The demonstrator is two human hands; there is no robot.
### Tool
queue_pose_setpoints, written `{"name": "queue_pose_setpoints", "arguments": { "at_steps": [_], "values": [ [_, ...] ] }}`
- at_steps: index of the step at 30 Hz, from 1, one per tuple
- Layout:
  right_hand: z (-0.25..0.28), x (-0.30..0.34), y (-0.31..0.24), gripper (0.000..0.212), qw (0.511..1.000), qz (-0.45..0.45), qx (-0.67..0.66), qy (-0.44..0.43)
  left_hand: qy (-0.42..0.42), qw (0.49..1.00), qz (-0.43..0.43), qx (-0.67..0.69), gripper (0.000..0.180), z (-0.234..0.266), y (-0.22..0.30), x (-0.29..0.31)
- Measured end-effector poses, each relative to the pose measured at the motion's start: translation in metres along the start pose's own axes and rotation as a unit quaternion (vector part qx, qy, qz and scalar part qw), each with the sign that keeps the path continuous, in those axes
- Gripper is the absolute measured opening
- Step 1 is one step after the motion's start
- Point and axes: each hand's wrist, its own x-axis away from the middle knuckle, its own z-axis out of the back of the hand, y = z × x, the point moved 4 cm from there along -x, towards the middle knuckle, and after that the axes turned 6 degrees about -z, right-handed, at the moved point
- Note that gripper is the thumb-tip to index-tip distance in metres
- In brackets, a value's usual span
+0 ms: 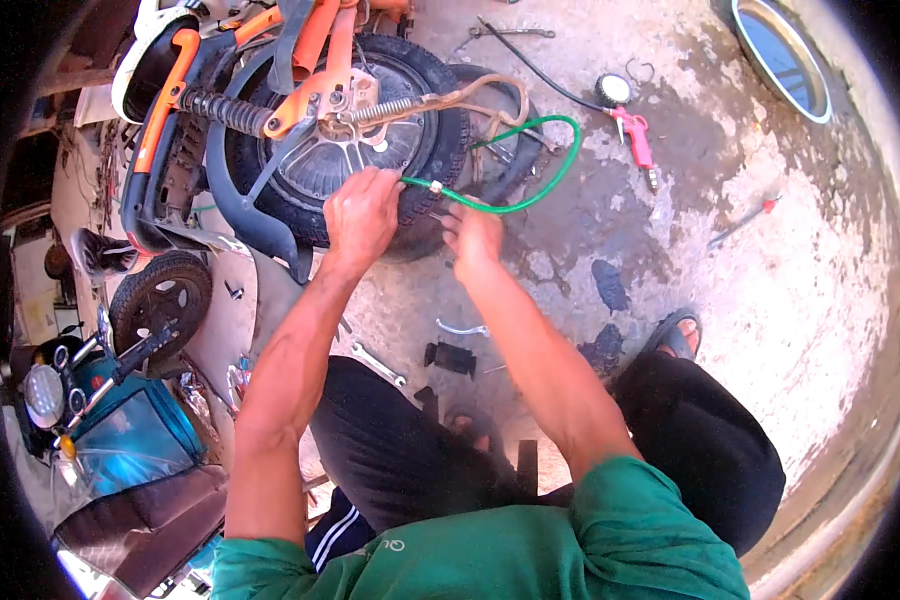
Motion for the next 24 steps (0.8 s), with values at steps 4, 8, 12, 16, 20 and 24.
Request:
{"name": "queue_pose_setpoints", "arguments": {
  "at_steps": [4, 8, 12, 16, 20, 24],
  "values": [
    [0.046, 0.001, -0.029, 0.044, 0.980, 0.028, -0.060, -0.187, -0.008, 1.000, -0.002, 0.007, 0.010, -0.001, 0.005, -0.003],
    [0.053, 0.041, -0.068, 0.048, 0.933, 0.108, -0.119, -0.322, 0.002, 1.000, -0.004, 0.001, 0.010, -0.003, -0.001, 0.001],
    [0.042, 0.086, -0.120, 0.047, 0.883, 0.125, -0.176, -0.416, -0.005, 1.000, 0.001, 0.003, 0.011, -0.003, -0.001, 0.000],
    [0.049, 0.062, -0.129, 0.046, 0.893, 0.094, -0.149, -0.414, -0.004, 1.000, 0.003, 0.001, 0.010, -0.004, 0.001, -0.001],
    [0.029, 0.058, -0.089, 0.053, 0.946, 0.024, -0.023, -0.322, -0.021, 1.000, 0.005, -0.003, 0.008, -0.001, 0.002, 0.000],
    [0.021, 0.060, -0.073, 0.051, 0.970, 0.057, 0.031, -0.234, 0.003, 1.000, -0.006, -0.006, 0.005, 0.001, 0.003, 0.000]
  ]
}}
